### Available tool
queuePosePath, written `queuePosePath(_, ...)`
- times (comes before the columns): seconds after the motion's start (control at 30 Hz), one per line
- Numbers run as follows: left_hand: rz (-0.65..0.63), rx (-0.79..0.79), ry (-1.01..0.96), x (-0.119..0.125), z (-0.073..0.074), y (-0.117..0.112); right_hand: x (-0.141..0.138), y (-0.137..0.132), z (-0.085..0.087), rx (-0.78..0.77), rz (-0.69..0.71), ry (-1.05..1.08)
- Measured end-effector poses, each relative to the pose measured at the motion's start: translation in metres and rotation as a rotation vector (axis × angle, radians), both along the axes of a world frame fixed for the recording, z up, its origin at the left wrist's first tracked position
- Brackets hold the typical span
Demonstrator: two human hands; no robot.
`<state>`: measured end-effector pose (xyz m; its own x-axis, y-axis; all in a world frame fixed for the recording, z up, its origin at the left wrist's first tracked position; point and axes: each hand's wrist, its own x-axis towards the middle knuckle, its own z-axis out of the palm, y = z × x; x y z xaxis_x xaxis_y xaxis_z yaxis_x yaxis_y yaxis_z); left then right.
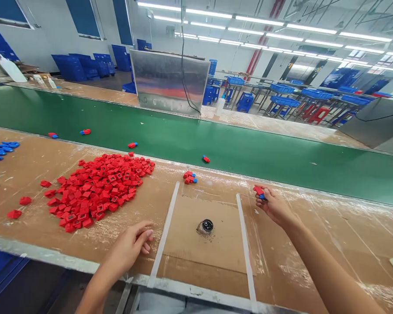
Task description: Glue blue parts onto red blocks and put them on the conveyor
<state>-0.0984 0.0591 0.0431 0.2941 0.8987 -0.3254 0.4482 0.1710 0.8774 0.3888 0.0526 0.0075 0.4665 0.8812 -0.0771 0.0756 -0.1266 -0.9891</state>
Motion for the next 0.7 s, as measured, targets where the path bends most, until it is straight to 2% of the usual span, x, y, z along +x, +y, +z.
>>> queuePosePath(0.13, -0.137, -0.051, 0.003, 0.028, -0.004, -0.01, -0.027, -0.052, 0.007, 0.04, 0.034, 0.21)
queuePosePath(0.27, -0.199, 0.122, 0.012, 0.055, -0.01, -0.02, -0.051, -0.086, 0.012, 0.011, 0.053, 0.309)
queuePosePath(0.33, -0.208, 0.12, -0.03, 0.064, -0.012, -0.023, -0.066, -0.096, 0.017, -0.027, 0.1, 0.283)
queuePosePath(0.47, -0.227, -0.128, -0.249, 0.069, -0.013, -0.025, -0.1, -0.101, 0.031, -0.042, 0.317, 0.003)
queuePosePath(0.53, -0.25, -0.199, -0.362, 0.068, -0.013, -0.025, -0.116, -0.098, 0.038, -0.019, 0.414, -0.185)
queuePosePath(0.6, -0.266, -0.221, -0.434, 0.066, -0.012, -0.024, -0.13, -0.093, 0.044, 0.001, 0.47, -0.421)
queuePosePath(0.7, -0.249, -0.195, -0.437, 0.066, -0.012, -0.024, -0.147, -0.085, 0.049, 0.063, 0.498, -0.786)
